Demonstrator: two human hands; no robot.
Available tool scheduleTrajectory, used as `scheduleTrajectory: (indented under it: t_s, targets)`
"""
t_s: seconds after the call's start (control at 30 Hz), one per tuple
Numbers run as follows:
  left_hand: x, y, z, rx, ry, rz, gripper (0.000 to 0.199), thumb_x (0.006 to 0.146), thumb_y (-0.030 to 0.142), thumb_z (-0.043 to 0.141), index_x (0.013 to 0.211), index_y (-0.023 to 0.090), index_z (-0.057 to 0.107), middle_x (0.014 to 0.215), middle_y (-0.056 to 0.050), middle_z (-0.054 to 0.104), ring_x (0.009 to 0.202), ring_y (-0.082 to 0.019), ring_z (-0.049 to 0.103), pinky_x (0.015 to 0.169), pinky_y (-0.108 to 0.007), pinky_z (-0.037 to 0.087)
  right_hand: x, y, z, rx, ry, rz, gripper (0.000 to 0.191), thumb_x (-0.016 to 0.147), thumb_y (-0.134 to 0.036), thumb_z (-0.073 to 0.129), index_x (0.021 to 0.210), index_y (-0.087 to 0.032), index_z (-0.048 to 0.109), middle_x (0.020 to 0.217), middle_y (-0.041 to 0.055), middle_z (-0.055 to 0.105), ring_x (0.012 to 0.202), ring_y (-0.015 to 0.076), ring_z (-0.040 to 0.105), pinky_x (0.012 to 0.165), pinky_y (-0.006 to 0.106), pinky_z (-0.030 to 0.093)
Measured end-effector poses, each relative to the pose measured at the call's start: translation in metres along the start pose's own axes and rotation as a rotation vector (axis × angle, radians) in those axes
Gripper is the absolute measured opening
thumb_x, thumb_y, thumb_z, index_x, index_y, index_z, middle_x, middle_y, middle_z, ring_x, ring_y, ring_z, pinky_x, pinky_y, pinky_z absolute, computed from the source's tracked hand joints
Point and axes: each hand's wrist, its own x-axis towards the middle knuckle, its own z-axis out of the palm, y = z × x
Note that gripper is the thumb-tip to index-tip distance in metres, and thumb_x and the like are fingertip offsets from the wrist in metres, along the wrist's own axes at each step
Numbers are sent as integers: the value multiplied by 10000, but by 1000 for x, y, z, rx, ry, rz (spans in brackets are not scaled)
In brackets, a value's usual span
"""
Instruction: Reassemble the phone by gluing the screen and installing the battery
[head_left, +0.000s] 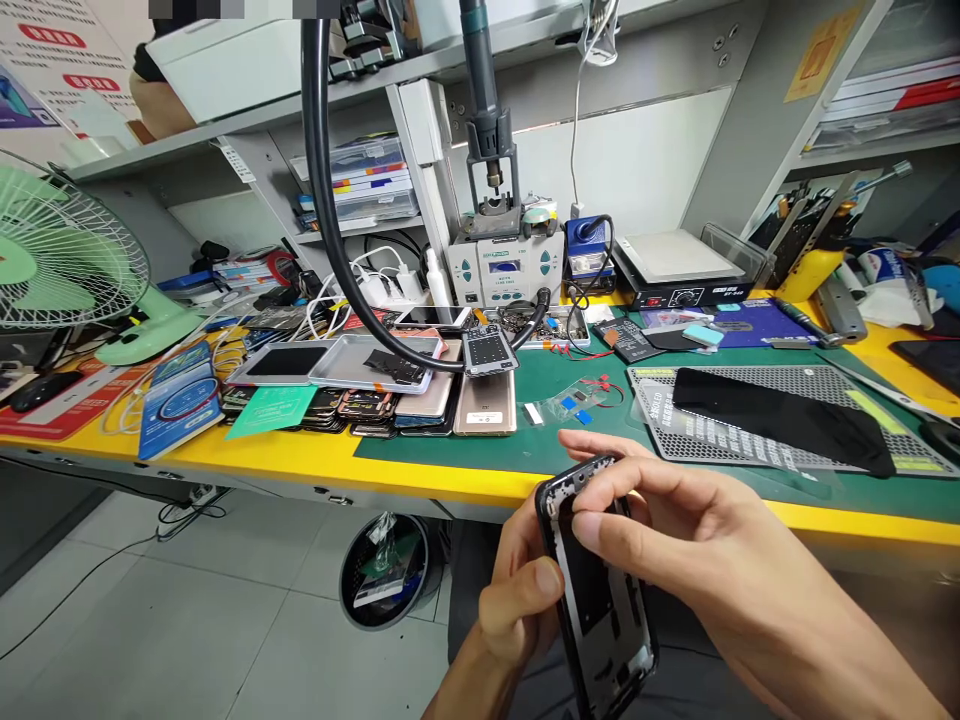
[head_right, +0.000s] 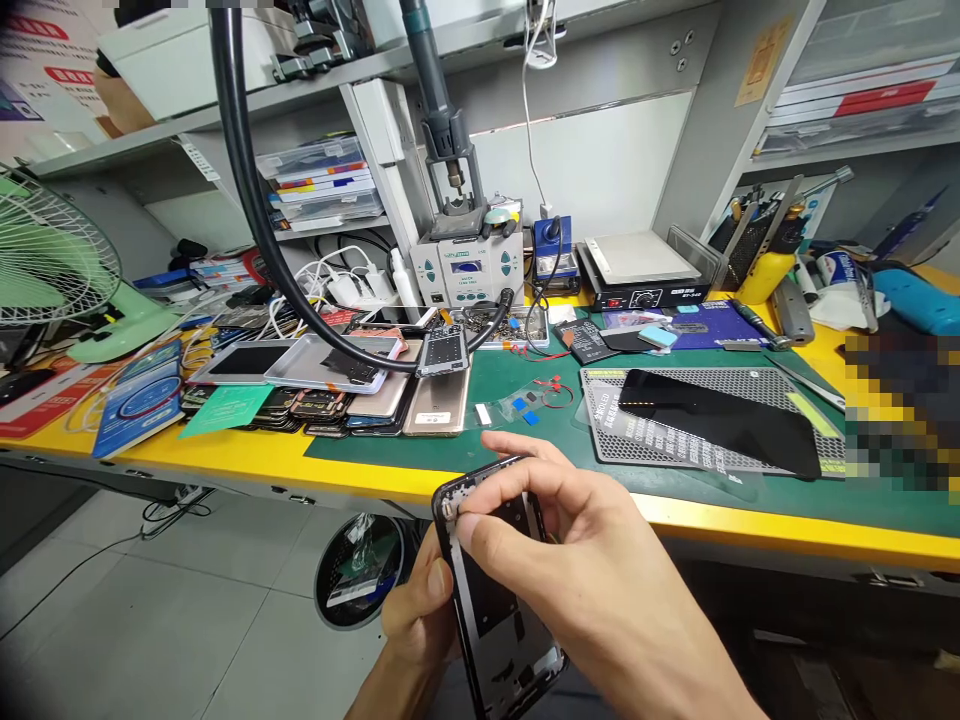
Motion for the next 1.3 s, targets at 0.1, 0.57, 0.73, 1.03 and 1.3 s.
scheduleTrajectory:
  t_s: [0.1,0.57,0.73,1.03,1.3]
  targets:
    - [-4,4,5,-30,-34,-42,631,737,549,689,1218,141,673,1008,-170,744,962,-419,710,852,-536,542,-4,-4,-6,-95,86,-51,202,795,-460,810,729,-279,746,1393,60,660,1431,376,459,809,354,563]
    - [-12,4,9,-160,-165,-142,600,816,590,676,1232,159,646,893,-133,754,643,-198,675,626,-310,546,-4,-30,-6,35,-105,171,257,754,-449,821,750,-215,716,1476,43,570,593,150,665,346,239,526]
    - [-11,3,8,-171,-163,-133,595,800,592,691,1233,186,656,877,-116,760,637,-196,684,610,-295,549,-4,-31,-4,43,-120,167,183,788,-369,798,778,-208,713,1486,50,571,479,68,600,357,215,522]
    - [-14,8,10,-124,-104,-202,663,737,628,730,1227,187,666,881,-129,760,625,-242,682,612,-355,532,-6,-27,-4,-3,-120,176,226,816,-432,772,821,-223,687,1523,25,532,465,62,580,347,237,520]
    - [-14,10,12,-130,-116,-183,631,778,607,707,1235,172,680,893,-114,743,647,-201,665,664,-329,543,-5,-31,1,-39,-89,190,216,816,-436,782,823,-236,699,1380,15,621,572,113,609,343,201,469]
